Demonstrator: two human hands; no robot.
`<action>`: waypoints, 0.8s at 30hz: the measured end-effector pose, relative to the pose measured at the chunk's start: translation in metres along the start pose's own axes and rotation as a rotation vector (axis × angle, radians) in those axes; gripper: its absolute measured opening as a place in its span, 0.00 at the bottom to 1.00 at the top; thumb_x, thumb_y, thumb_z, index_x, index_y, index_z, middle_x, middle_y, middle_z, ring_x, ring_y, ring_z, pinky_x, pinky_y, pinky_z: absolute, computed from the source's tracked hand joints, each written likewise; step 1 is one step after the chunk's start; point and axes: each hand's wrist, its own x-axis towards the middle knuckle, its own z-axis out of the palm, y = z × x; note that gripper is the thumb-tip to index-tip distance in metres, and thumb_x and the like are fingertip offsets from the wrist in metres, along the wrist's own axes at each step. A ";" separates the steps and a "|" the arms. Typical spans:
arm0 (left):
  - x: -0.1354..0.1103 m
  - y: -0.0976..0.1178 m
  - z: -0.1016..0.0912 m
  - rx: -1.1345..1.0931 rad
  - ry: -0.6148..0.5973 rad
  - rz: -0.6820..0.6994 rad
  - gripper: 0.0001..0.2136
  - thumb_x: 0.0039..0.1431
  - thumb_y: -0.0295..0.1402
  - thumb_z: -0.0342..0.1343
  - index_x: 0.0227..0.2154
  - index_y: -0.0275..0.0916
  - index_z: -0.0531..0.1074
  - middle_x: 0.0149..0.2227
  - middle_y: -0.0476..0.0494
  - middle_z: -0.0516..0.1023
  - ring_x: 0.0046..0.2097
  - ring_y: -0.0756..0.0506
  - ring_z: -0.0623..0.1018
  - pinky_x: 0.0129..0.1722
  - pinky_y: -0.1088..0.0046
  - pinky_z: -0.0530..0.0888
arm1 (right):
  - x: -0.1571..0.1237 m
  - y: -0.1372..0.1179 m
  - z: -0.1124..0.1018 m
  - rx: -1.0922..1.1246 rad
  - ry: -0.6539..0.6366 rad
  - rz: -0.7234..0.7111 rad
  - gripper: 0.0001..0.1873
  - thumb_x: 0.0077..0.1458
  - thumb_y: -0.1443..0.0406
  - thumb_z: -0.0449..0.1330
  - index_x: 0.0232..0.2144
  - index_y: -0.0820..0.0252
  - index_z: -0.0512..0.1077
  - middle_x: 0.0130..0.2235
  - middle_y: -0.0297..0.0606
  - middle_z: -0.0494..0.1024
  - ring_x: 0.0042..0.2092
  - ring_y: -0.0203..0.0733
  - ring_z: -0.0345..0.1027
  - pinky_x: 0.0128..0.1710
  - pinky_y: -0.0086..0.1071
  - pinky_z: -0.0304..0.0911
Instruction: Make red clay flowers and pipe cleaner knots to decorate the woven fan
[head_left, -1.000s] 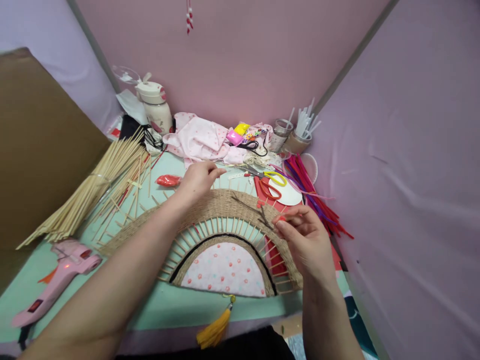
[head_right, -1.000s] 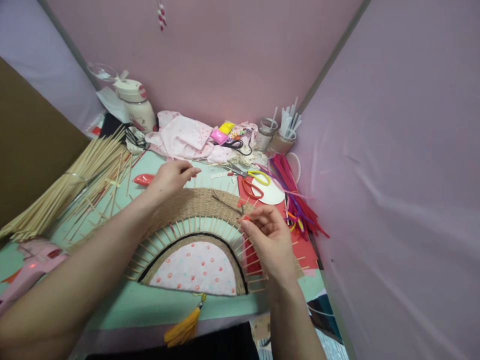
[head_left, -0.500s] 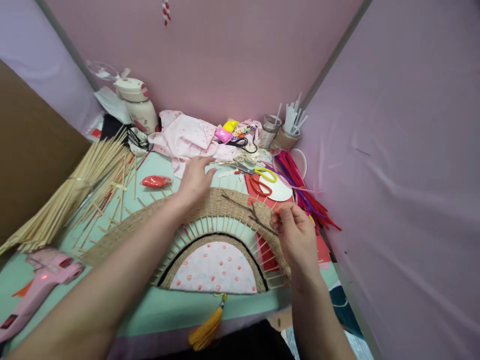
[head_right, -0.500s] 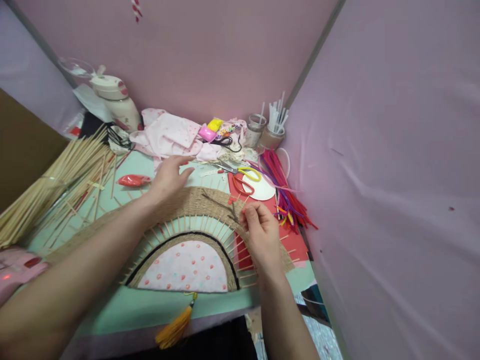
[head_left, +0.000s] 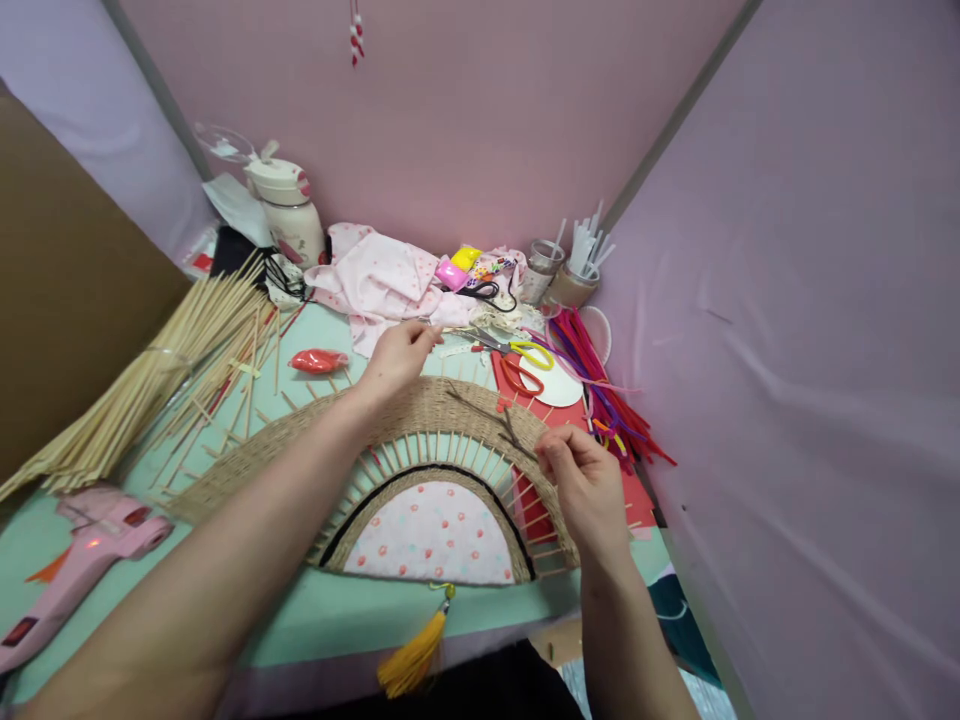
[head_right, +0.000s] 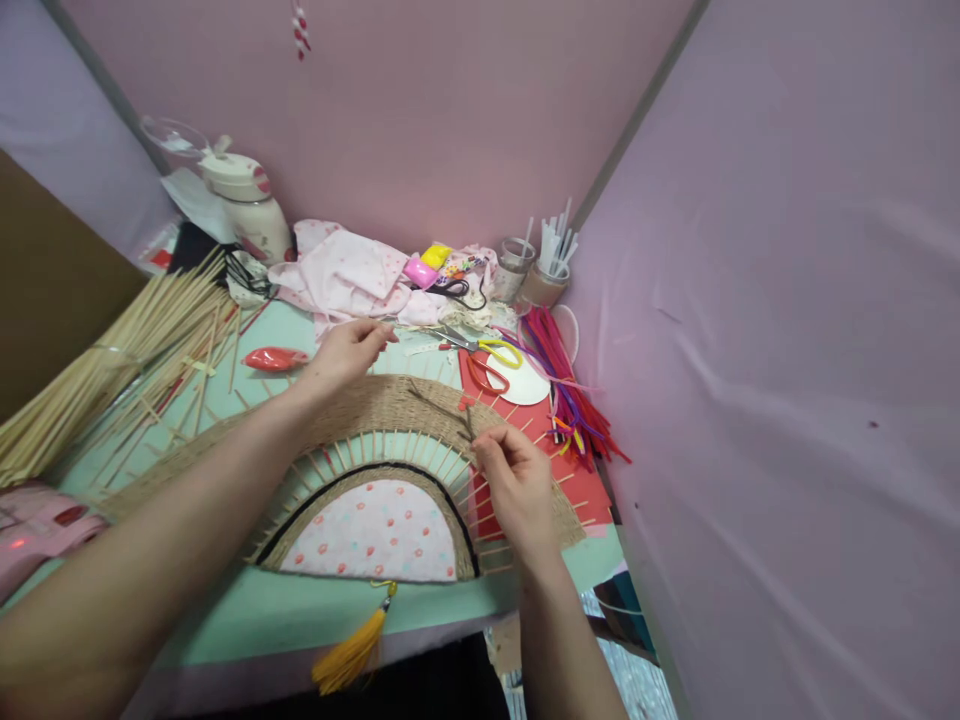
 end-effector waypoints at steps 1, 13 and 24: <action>0.002 -0.001 -0.001 0.063 -0.037 0.024 0.17 0.60 0.43 0.50 0.28 0.37 0.77 0.25 0.46 0.75 0.31 0.45 0.72 0.33 0.70 0.65 | -0.002 0.000 -0.002 -0.015 0.000 -0.007 0.13 0.56 0.61 0.60 0.22 0.60 0.69 0.21 0.27 0.64 0.24 0.31 0.56 0.24 0.25 0.54; 0.039 -0.051 -0.015 0.536 -0.058 0.046 0.14 0.53 0.28 0.53 0.40 0.36 0.79 0.43 0.34 0.78 0.48 0.35 0.74 0.50 0.59 0.68 | -0.003 0.010 -0.006 0.043 0.015 0.014 0.10 0.54 0.63 0.63 0.41 0.51 0.78 0.41 0.35 0.81 0.42 0.39 0.73 0.44 0.34 0.68; -0.085 0.021 0.024 -0.642 -0.167 -0.193 0.14 0.60 0.39 0.53 0.41 0.37 0.77 0.42 0.38 0.81 0.44 0.42 0.78 0.48 0.61 0.72 | 0.002 0.004 0.015 0.070 -0.010 -0.048 0.06 0.51 0.63 0.66 0.31 0.57 0.73 0.31 0.31 0.75 0.33 0.36 0.69 0.34 0.30 0.65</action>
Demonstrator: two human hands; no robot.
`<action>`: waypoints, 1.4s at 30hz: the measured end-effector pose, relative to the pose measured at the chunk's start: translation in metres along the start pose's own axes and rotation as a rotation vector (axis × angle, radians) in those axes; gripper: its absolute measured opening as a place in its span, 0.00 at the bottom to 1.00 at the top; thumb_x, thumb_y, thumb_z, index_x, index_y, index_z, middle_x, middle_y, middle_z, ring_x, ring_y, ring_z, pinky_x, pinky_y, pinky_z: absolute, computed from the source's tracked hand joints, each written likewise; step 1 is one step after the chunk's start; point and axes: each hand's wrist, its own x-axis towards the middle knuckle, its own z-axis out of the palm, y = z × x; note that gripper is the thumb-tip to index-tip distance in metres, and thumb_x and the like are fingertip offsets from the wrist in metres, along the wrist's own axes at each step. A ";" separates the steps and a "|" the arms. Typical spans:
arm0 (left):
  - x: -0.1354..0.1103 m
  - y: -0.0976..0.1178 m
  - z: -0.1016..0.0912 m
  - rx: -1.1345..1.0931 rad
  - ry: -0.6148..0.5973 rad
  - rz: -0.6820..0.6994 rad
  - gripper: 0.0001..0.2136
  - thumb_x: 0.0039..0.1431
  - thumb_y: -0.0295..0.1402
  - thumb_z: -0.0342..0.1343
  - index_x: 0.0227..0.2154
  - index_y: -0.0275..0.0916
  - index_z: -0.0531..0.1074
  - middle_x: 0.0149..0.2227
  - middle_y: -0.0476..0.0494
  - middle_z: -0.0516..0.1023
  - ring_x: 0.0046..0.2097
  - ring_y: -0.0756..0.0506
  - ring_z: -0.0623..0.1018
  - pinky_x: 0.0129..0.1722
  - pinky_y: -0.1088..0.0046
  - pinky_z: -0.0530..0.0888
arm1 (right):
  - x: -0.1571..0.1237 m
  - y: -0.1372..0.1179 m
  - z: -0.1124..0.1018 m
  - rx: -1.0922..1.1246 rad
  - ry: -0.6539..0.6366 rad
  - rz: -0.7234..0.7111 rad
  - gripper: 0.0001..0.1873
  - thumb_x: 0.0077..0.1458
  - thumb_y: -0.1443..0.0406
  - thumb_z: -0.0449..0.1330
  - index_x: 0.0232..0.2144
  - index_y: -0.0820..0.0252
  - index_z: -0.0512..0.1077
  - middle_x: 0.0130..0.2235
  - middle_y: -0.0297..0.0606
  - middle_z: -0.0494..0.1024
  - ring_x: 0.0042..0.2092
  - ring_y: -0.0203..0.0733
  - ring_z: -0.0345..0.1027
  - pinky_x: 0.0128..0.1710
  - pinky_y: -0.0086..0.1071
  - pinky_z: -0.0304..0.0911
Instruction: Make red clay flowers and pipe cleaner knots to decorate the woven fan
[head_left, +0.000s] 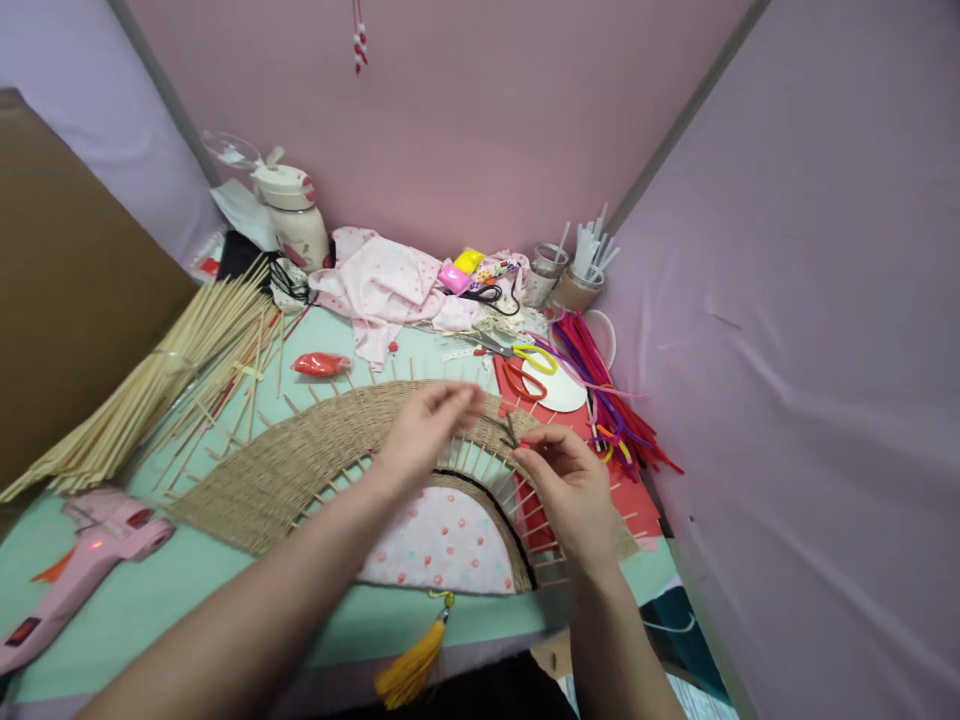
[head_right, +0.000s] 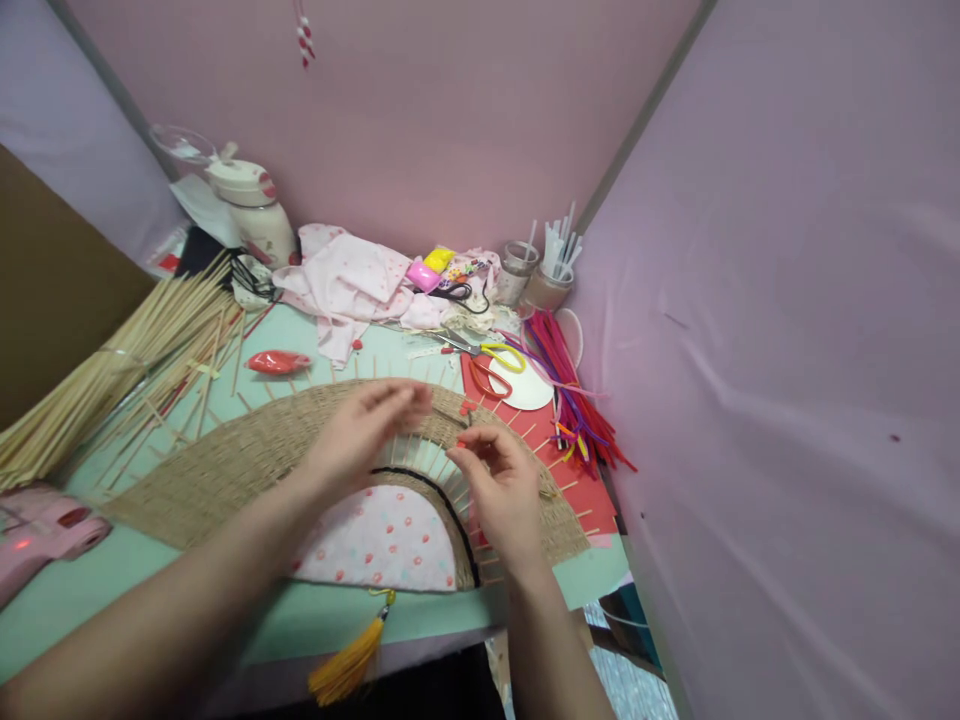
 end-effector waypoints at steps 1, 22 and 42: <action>-0.017 -0.006 0.009 -0.142 -0.054 -0.098 0.13 0.58 0.40 0.57 0.38 0.37 0.77 0.41 0.39 0.81 0.43 0.43 0.79 0.47 0.63 0.73 | 0.000 0.000 0.003 -0.044 -0.019 -0.022 0.06 0.52 0.63 0.65 0.32 0.57 0.72 0.31 0.31 0.74 0.33 0.36 0.68 0.34 0.30 0.64; -0.063 -0.025 0.010 -0.734 -0.077 -0.371 0.08 0.52 0.28 0.64 0.36 0.34 0.80 0.40 0.38 0.82 0.44 0.44 0.79 0.49 0.68 0.72 | -0.007 0.004 0.019 -0.784 -0.421 -0.537 0.39 0.63 0.46 0.45 0.69 0.57 0.41 0.69 0.48 0.49 0.70 0.54 0.39 0.65 0.55 0.45; -0.057 -0.009 -0.002 -1.089 -0.276 -0.426 0.46 0.58 0.63 0.29 0.66 0.28 0.50 0.65 0.30 0.61 0.69 0.41 0.54 0.67 0.65 0.48 | -0.030 -0.002 0.033 -0.869 -0.707 -0.763 0.64 0.48 0.33 0.50 0.68 0.75 0.35 0.69 0.59 0.47 0.70 0.55 0.36 0.67 0.49 0.44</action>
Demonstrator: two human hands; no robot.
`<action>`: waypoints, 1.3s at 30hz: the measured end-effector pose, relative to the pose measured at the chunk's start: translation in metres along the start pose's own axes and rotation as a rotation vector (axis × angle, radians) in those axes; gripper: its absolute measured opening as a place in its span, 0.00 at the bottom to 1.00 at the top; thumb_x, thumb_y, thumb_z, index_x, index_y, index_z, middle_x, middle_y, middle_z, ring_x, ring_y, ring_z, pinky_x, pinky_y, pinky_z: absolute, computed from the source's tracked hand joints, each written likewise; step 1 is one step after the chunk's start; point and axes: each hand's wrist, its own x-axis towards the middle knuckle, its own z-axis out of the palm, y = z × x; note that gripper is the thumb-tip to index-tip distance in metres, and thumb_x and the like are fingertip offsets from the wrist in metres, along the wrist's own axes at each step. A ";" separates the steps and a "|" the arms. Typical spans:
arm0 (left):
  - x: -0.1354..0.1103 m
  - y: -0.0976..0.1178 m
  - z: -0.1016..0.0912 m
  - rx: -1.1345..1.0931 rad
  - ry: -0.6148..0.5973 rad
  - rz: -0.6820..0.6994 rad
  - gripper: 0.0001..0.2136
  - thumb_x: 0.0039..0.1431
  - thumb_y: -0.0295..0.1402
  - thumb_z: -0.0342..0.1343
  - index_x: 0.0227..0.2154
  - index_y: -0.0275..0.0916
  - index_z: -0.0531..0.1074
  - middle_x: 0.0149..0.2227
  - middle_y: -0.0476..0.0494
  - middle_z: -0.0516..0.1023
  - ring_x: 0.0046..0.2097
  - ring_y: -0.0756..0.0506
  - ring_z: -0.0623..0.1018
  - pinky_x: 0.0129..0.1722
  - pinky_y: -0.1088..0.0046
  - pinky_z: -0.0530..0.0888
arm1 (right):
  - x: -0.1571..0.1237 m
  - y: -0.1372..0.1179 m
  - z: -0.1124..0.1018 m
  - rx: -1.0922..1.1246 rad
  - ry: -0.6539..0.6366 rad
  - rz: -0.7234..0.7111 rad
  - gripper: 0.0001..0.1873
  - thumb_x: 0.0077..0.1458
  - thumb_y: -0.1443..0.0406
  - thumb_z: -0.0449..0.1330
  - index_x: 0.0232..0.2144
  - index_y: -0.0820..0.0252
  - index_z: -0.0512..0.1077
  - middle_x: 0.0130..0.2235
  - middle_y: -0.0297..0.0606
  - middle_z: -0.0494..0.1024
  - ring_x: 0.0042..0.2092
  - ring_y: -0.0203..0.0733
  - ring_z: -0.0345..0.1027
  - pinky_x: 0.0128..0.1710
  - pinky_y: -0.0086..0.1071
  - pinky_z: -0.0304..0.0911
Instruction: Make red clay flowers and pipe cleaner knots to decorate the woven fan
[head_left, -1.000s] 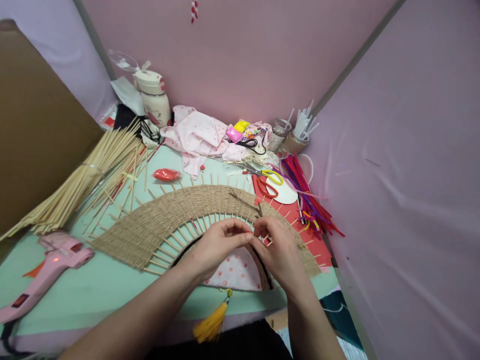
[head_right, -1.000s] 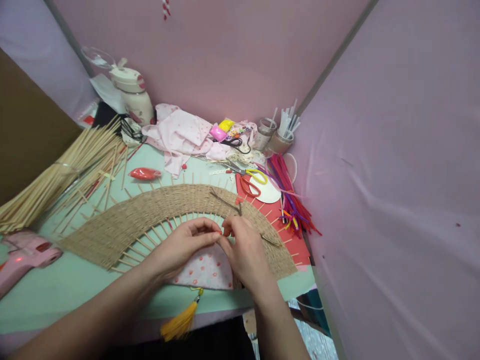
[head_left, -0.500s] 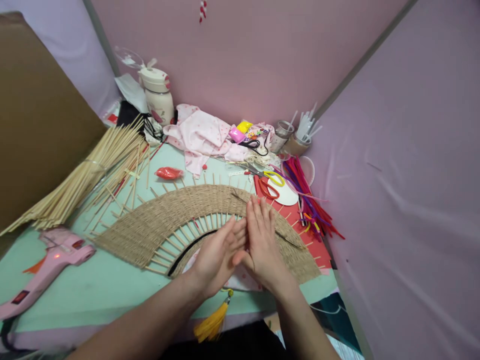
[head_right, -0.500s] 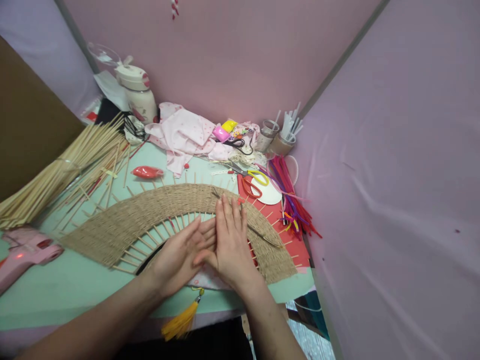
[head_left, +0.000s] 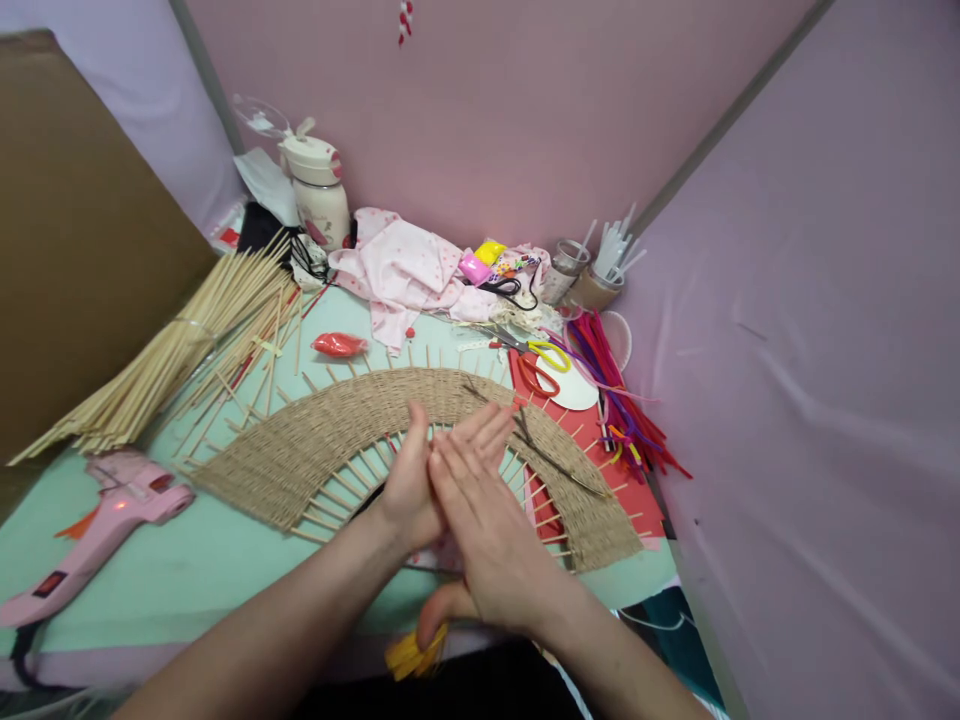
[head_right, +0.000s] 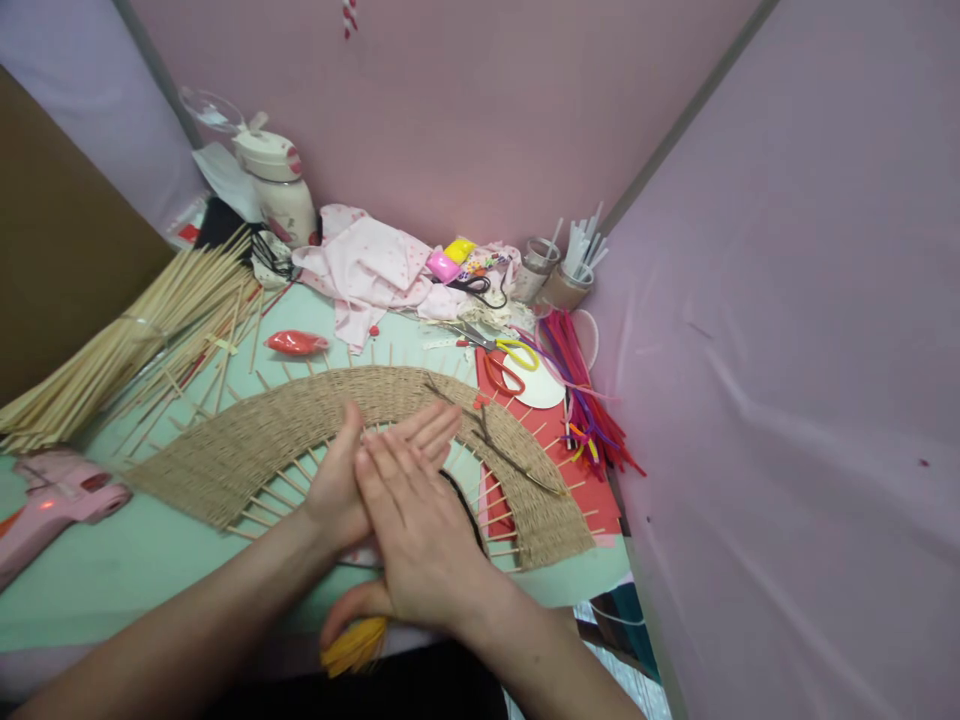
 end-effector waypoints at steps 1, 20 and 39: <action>0.000 0.003 0.000 -0.006 0.008 0.027 0.46 0.58 0.63 0.30 0.66 0.28 0.49 0.65 0.29 0.61 0.69 0.41 0.55 0.67 0.65 0.49 | -0.001 0.001 -0.001 -0.004 -0.010 -0.005 0.63 0.49 0.34 0.50 0.68 0.74 0.36 0.68 0.59 0.48 0.70 0.55 0.37 0.67 0.48 0.46; 0.008 -0.003 0.000 -0.017 -0.011 -0.106 0.44 0.60 0.61 0.31 0.66 0.26 0.49 0.66 0.28 0.58 0.69 0.40 0.53 0.67 0.63 0.48 | -0.003 0.007 -0.002 -0.037 0.016 0.037 0.62 0.49 0.33 0.48 0.68 0.73 0.37 0.69 0.57 0.46 0.70 0.56 0.37 0.67 0.50 0.43; 0.014 -0.007 0.004 -0.007 -0.117 -0.189 0.42 0.60 0.60 0.26 0.67 0.32 0.49 0.67 0.32 0.58 0.69 0.40 0.54 0.67 0.60 0.45 | -0.008 0.017 -0.005 -0.053 0.063 0.116 0.64 0.47 0.31 0.42 0.68 0.75 0.36 0.69 0.60 0.45 0.70 0.58 0.35 0.67 0.54 0.42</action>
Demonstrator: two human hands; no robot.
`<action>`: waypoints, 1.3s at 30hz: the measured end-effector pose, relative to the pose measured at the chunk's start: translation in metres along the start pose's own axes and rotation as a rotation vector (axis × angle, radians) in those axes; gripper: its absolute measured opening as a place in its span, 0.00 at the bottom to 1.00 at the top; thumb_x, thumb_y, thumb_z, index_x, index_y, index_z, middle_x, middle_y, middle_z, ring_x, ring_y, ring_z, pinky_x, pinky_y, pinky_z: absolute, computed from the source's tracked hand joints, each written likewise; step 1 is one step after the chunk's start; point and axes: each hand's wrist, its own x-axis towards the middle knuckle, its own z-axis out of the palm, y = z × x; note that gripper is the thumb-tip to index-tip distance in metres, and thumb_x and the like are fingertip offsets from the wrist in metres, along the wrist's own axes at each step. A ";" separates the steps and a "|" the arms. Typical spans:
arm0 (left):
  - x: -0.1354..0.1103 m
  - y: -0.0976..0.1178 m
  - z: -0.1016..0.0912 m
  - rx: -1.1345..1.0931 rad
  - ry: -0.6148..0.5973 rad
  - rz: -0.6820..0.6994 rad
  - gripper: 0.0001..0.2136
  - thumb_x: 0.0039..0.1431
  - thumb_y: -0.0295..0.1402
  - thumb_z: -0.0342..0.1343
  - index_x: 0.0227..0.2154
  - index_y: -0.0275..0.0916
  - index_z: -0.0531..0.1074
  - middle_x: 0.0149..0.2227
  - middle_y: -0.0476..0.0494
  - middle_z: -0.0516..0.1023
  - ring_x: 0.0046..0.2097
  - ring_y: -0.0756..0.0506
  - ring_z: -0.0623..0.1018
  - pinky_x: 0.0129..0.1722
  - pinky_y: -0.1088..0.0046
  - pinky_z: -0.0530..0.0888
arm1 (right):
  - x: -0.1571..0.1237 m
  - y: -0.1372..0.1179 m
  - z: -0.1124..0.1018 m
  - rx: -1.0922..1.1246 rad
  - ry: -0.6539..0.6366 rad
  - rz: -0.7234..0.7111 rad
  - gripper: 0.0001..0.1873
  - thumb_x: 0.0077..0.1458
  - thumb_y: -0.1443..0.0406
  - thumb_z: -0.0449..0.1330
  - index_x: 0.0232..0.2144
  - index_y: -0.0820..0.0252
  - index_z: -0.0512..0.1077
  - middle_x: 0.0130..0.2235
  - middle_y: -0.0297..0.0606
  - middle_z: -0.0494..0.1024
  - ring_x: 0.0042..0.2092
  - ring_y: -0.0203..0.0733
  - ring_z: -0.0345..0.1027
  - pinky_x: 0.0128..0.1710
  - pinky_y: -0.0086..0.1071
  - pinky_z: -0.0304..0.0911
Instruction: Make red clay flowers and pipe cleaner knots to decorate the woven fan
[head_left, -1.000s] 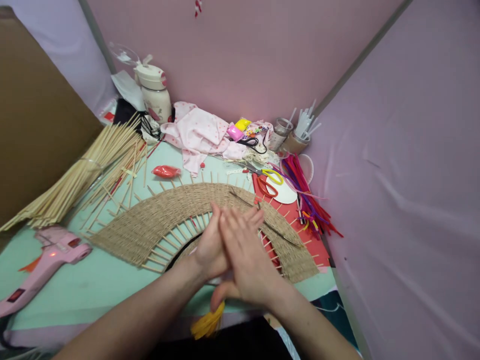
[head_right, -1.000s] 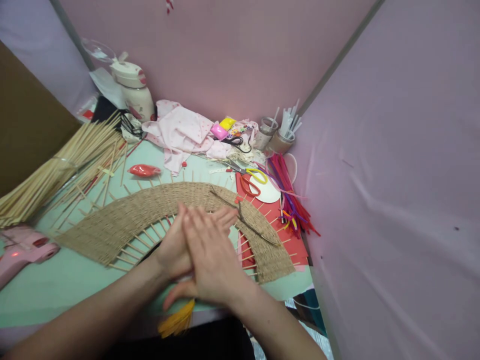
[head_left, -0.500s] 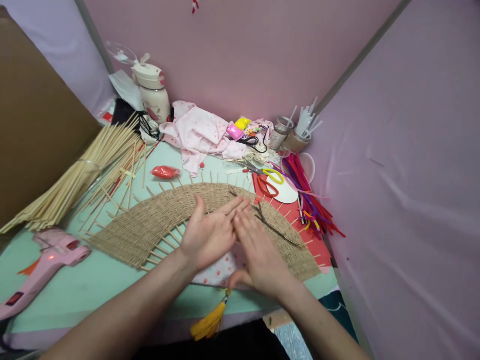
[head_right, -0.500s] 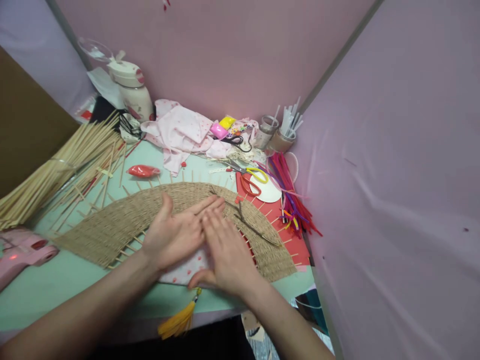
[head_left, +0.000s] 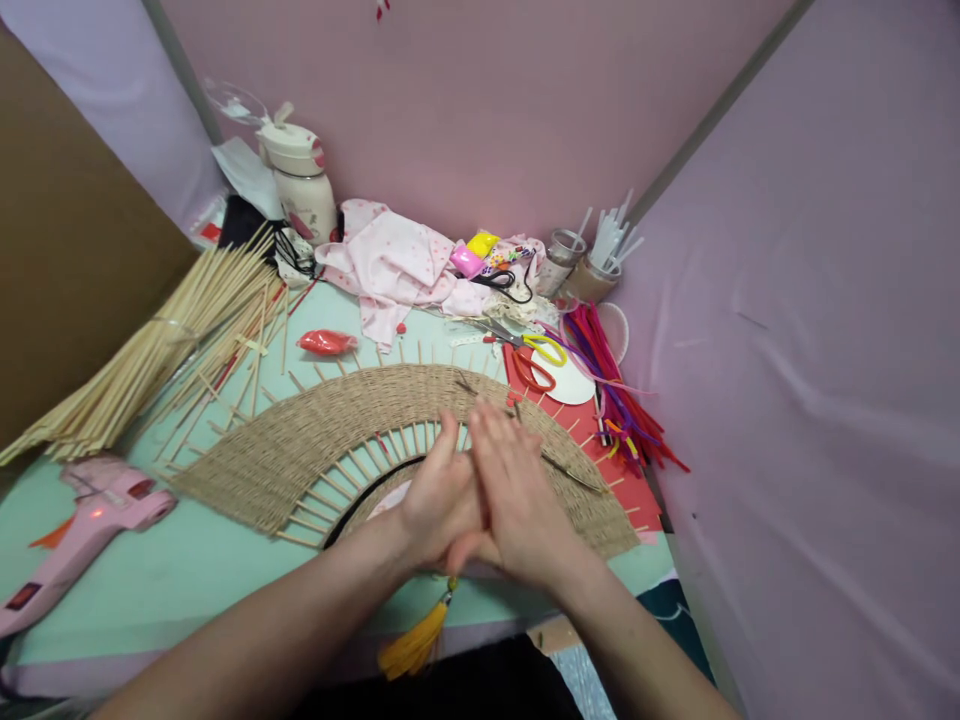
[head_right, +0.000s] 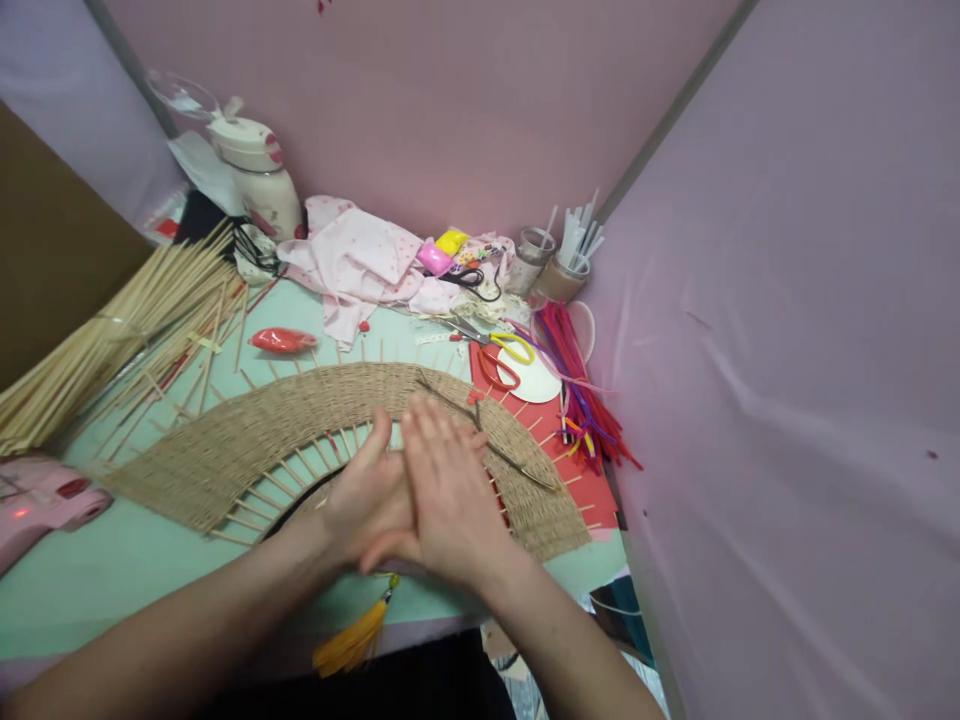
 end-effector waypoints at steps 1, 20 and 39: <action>0.001 0.001 0.000 -0.005 0.049 0.028 0.43 0.59 0.61 0.26 0.67 0.30 0.49 0.66 0.30 0.58 0.69 0.39 0.55 0.67 0.60 0.45 | 0.000 -0.003 0.001 0.018 -0.021 -0.056 0.64 0.47 0.31 0.43 0.68 0.75 0.37 0.69 0.60 0.47 0.70 0.57 0.36 0.67 0.52 0.42; 0.003 0.002 -0.001 -0.055 0.238 0.139 0.38 0.64 0.55 0.35 0.62 0.25 0.57 0.56 0.27 0.72 0.59 0.42 0.71 0.60 0.68 0.64 | 0.001 0.029 -0.013 0.268 0.267 0.254 0.12 0.64 0.67 0.53 0.45 0.55 0.75 0.42 0.41 0.76 0.46 0.44 0.69 0.46 0.42 0.66; 0.001 -0.009 -0.018 0.176 0.332 -0.018 0.03 0.55 0.24 0.63 0.31 0.28 0.78 0.32 0.42 0.78 0.33 0.53 0.76 0.37 0.79 0.74 | -0.002 0.019 -0.023 0.393 0.243 0.283 0.10 0.59 0.69 0.60 0.44 0.54 0.72 0.42 0.40 0.76 0.46 0.43 0.70 0.45 0.38 0.67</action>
